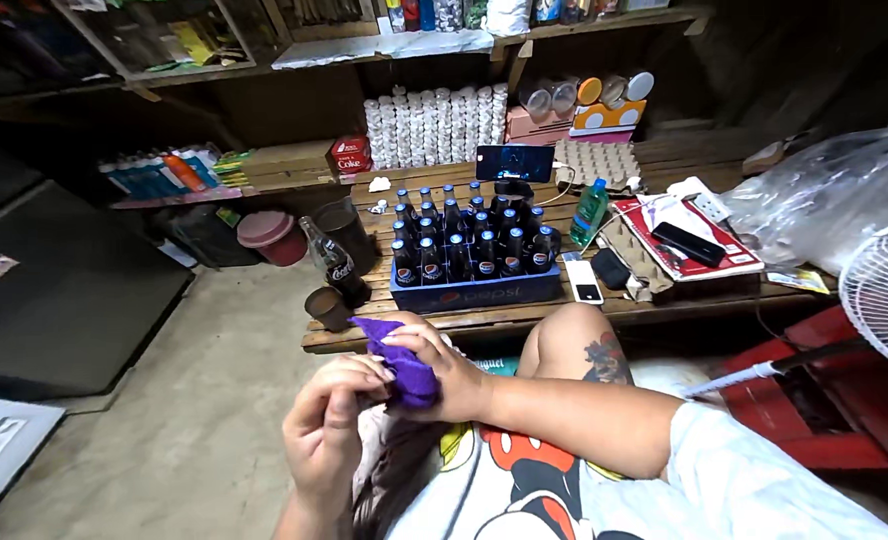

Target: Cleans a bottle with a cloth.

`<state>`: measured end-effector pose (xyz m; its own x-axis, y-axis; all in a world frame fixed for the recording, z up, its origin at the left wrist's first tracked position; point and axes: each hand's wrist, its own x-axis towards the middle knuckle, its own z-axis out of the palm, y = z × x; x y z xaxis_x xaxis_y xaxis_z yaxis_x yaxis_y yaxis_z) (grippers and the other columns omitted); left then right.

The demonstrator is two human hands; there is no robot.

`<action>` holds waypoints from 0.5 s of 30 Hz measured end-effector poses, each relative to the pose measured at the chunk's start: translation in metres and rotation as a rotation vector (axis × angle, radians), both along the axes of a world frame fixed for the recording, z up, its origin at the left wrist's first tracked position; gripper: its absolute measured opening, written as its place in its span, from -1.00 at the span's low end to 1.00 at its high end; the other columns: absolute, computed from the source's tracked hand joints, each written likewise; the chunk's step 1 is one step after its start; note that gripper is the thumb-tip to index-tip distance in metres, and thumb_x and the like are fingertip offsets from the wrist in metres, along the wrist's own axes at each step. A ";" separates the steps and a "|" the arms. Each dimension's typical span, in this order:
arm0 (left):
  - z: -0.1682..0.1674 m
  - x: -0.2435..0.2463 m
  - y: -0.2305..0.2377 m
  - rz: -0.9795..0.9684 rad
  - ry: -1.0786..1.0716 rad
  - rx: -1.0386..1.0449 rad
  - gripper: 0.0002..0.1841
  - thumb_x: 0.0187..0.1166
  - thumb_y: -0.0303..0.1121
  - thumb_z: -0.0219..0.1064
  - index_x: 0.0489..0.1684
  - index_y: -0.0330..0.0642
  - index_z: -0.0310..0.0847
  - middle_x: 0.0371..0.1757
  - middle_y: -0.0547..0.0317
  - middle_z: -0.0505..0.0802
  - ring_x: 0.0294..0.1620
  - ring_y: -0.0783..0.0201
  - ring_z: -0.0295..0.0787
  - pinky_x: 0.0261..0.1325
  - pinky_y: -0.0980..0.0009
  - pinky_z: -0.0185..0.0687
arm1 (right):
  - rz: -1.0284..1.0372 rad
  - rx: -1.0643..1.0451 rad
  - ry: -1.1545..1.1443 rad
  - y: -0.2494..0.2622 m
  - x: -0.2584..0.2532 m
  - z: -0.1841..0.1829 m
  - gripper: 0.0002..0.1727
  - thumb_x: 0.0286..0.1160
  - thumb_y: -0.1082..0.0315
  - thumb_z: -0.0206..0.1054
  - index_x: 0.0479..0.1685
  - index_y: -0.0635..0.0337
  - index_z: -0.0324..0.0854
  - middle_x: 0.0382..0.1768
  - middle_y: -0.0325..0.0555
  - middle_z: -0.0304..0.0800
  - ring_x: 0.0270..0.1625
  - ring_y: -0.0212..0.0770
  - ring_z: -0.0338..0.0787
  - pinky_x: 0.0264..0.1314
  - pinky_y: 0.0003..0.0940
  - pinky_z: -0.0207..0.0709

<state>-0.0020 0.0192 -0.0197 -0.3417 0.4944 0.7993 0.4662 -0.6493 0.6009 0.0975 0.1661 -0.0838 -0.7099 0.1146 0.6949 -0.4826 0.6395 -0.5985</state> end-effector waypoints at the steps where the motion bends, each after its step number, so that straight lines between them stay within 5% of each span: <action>1: 0.001 0.002 0.002 0.020 -0.051 0.023 -0.69 0.82 -0.01 0.08 -0.02 0.22 0.78 -0.18 0.52 0.88 -0.12 0.46 0.85 0.08 0.48 0.78 | -0.014 -0.015 -0.036 0.001 0.000 -0.002 -0.02 0.04 0.12 0.76 0.55 0.37 0.41 0.45 0.34 0.54 0.58 0.12 0.53 0.66 -0.07 0.43; 5: -0.008 0.001 0.010 0.035 -0.119 0.158 -0.68 0.83 -0.02 0.05 -0.09 0.20 0.76 -0.32 0.50 0.85 -0.29 0.47 0.79 -0.07 0.50 0.76 | -0.023 -0.030 -0.151 0.003 0.002 -0.007 0.01 0.03 0.16 0.78 0.60 0.34 0.38 0.50 0.33 0.51 0.62 0.12 0.49 0.69 -0.06 0.41; 15: -0.015 0.000 0.008 0.000 -0.096 0.219 -0.74 0.81 -0.07 0.10 -0.16 0.18 0.71 -0.39 0.50 0.79 -0.35 0.48 0.73 -0.09 0.50 0.70 | -0.023 -0.057 -0.348 0.006 0.001 -0.009 0.01 0.10 0.11 0.73 0.67 0.22 0.35 0.60 0.29 0.40 0.70 0.13 0.38 0.74 -0.01 0.29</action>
<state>-0.0018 0.0274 -0.0344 -0.4218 0.3129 0.8510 0.4137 -0.7687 0.4877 0.0990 0.1721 -0.0927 -0.8998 0.1646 0.4041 -0.2297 0.6086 -0.7595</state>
